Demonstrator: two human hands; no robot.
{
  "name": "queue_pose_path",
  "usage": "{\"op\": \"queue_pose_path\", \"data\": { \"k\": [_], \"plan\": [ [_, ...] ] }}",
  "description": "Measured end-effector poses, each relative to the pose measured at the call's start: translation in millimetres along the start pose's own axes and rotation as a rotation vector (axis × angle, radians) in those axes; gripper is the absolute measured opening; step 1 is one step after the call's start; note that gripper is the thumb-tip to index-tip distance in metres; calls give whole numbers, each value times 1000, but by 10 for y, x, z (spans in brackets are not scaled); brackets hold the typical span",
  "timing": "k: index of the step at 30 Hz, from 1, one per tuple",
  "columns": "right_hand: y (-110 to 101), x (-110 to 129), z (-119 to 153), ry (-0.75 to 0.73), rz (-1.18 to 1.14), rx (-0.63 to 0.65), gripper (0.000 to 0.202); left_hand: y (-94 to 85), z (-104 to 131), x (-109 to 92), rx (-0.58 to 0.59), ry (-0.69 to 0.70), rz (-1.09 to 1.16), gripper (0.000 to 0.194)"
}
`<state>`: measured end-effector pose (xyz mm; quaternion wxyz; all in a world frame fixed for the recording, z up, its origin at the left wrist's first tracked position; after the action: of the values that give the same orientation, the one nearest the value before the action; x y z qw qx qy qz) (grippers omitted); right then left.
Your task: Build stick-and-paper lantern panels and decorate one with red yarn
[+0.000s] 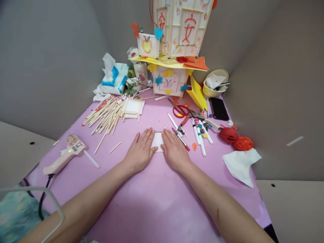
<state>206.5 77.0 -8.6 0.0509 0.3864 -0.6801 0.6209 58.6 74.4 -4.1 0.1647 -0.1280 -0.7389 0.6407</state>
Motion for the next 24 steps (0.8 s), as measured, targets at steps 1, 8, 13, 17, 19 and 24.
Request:
{"op": "queue_pose_path", "data": {
  "k": [1,8,13,17,19,24],
  "plan": [
    [-9,-2,6,-2,-16,-14,53,-6,6,6,-20,-5,15,63],
    [-35,-23,26,-36,-128,-82,54,-69,5,7,-47,9,81,63],
    [0,5,11,-53,-23,-28,52,-49,-20,-65,21,107,1,60],
    [15,11,-3,-19,22,13,50,-16,-38,-72,53,110,-18,60],
    [17,15,-12,-5,35,29,50,-8,-44,-73,56,108,-20,61],
    [18,28,-19,11,49,42,50,-7,-48,-77,60,103,-11,62]
  ]
}}
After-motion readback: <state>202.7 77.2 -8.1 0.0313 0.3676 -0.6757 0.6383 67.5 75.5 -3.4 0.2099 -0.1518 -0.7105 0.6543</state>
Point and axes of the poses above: each hand's wrist, its own z-axis away from the middle knuckle, its own y-axis out of the palm, x = y × z, the point moved 4 cm from there along -z, towards the middle knuckle, and after that the axes turned 14 degrees about -z, right-handed, at the moved point
